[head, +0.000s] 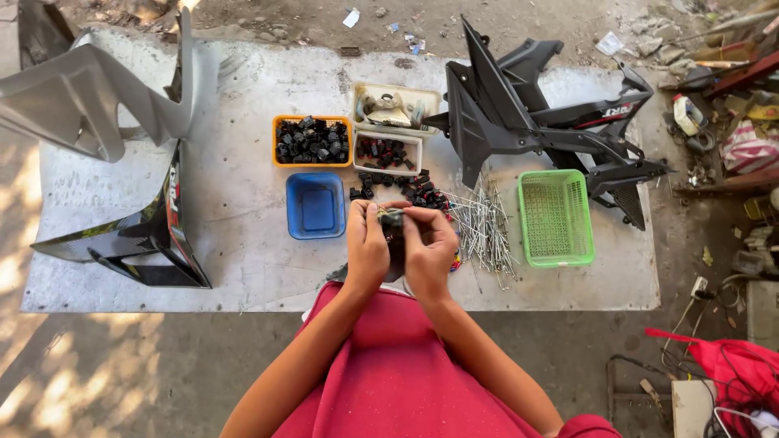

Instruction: Cleaning and sorting various small motorcycle switches and components using a rag.

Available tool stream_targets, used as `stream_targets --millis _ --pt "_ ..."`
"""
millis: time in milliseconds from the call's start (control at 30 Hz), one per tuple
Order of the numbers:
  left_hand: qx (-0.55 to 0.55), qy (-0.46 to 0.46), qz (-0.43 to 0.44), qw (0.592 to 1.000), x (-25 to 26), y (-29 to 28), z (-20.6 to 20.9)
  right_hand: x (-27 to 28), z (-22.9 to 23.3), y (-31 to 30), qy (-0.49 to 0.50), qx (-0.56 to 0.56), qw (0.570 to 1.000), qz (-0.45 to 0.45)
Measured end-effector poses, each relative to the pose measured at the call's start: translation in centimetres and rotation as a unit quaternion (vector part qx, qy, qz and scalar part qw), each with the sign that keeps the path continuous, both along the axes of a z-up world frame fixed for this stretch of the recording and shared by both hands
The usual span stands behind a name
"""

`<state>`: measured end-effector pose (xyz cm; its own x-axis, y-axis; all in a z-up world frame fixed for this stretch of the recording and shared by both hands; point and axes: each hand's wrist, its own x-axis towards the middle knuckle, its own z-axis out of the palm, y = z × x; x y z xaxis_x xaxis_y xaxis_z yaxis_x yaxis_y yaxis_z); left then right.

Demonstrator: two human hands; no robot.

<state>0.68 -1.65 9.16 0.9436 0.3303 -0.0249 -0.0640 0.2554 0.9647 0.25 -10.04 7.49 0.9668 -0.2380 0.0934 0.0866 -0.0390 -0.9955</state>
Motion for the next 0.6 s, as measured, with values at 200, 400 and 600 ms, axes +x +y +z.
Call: stream_targets --millis 200,400,600 --pt "-0.229 0.039 0.004 0.973 0.7 0.2 -3.4 -0.7 1.1 0.9 -0.085 -0.064 0.990 0.091" --pt "-0.113 0.080 0.026 0.990 -0.2 -0.3 -2.8 1.1 0.6 0.6 -0.098 -0.097 0.989 0.047" --pt "-0.135 0.073 0.099 0.983 0.5 0.8 -3.5 0.6 3.7 1.6 -0.180 -0.120 0.963 0.163"
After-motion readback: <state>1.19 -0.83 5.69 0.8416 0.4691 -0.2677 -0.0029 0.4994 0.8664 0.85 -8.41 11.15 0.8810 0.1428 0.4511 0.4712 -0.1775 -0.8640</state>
